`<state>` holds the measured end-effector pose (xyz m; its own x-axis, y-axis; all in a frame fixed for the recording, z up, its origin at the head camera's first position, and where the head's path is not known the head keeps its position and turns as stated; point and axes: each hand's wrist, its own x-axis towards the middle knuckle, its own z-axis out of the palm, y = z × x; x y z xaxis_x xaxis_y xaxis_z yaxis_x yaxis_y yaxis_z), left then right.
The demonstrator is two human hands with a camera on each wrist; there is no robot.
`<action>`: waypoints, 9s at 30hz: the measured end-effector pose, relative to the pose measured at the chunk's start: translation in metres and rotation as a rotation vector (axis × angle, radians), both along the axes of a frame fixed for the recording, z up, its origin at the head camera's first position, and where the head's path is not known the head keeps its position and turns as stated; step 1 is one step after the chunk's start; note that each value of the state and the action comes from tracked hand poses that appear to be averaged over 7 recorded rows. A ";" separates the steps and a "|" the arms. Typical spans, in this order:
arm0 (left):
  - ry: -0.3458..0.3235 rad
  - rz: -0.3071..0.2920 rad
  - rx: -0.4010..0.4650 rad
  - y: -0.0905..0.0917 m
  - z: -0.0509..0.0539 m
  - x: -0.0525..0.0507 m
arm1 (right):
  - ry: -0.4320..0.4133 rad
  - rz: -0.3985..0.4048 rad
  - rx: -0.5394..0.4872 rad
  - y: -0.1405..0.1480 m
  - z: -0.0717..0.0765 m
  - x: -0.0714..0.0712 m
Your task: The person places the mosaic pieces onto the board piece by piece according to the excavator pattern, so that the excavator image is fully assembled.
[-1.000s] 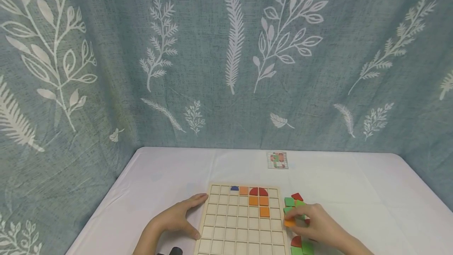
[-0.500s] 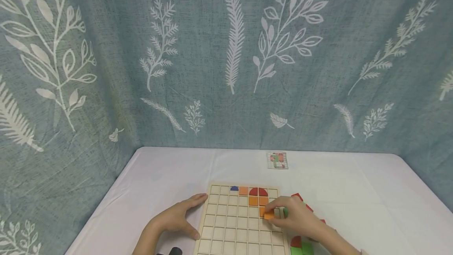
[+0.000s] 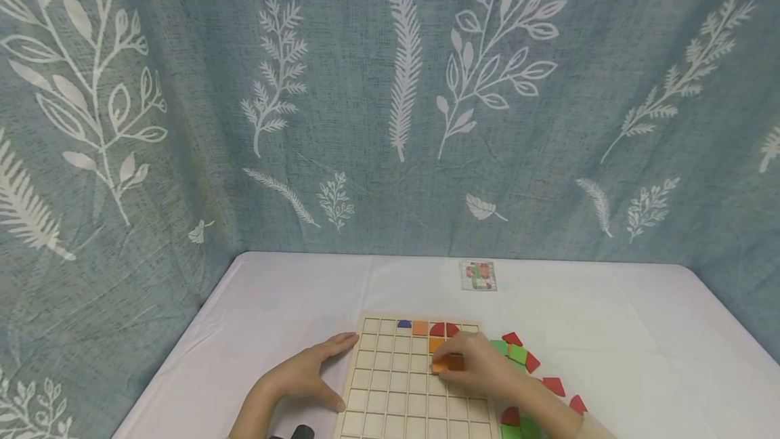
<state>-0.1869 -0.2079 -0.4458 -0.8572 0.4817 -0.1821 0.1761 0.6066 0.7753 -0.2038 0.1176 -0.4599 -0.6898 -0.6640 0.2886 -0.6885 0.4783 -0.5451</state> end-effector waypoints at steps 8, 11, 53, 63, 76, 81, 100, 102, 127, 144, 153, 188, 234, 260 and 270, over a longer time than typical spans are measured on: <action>0.004 -0.001 -0.003 0.002 0.001 0.001 | 0.037 -0.004 0.041 -0.009 -0.002 -0.005; 0.007 0.002 -0.008 0.002 0.001 0.001 | 0.051 0.003 0.049 -0.009 -0.003 -0.006; -0.005 0.000 0.008 0.000 -0.002 0.000 | -0.070 -0.176 -0.059 0.056 0.012 0.026; -0.003 -0.012 0.005 -0.001 0.000 0.000 | -0.080 -0.150 -0.085 0.079 0.009 0.036; 0.005 -0.021 0.002 0.000 0.000 -0.001 | -0.141 -0.002 -0.046 0.095 0.003 0.051; 0.005 -0.016 -0.003 -0.001 -0.001 -0.001 | -0.261 0.054 -0.053 0.097 0.002 0.055; -0.007 -0.008 0.003 0.000 -0.001 -0.001 | -0.268 0.102 -0.027 0.099 -0.002 0.054; -0.007 -0.010 0.005 0.000 -0.001 -0.001 | -0.271 0.100 -0.025 0.099 -0.002 0.054; -0.023 -0.008 0.023 0.001 0.001 0.001 | -0.296 0.082 -0.026 0.099 -0.003 0.052; -0.010 -0.003 0.015 0.000 -0.003 0.001 | -0.123 0.069 -0.021 0.098 -0.007 0.050; -0.012 -0.002 0.018 0.000 -0.003 0.000 | -0.161 0.061 0.025 0.099 -0.005 0.046; -0.025 0.013 0.019 0.000 -0.001 0.002 | 0.040 0.236 -0.037 0.034 0.010 0.004; 0.010 -0.016 0.020 0.001 -0.004 0.002 | -0.040 0.182 -0.022 -0.003 -0.005 0.014; 0.007 0.003 0.002 0.003 -0.004 0.001 | -0.026 0.077 -0.068 0.003 -0.006 0.018; -0.007 0.036 -0.019 0.003 -0.006 0.001 | -0.032 -0.029 -0.126 0.029 0.000 0.028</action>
<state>-0.1858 -0.2047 -0.4521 -0.8727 0.4467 -0.1973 0.1482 0.6273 0.7645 -0.1753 0.1466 -0.4598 -0.7181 -0.6039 0.3459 -0.6569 0.4241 -0.6234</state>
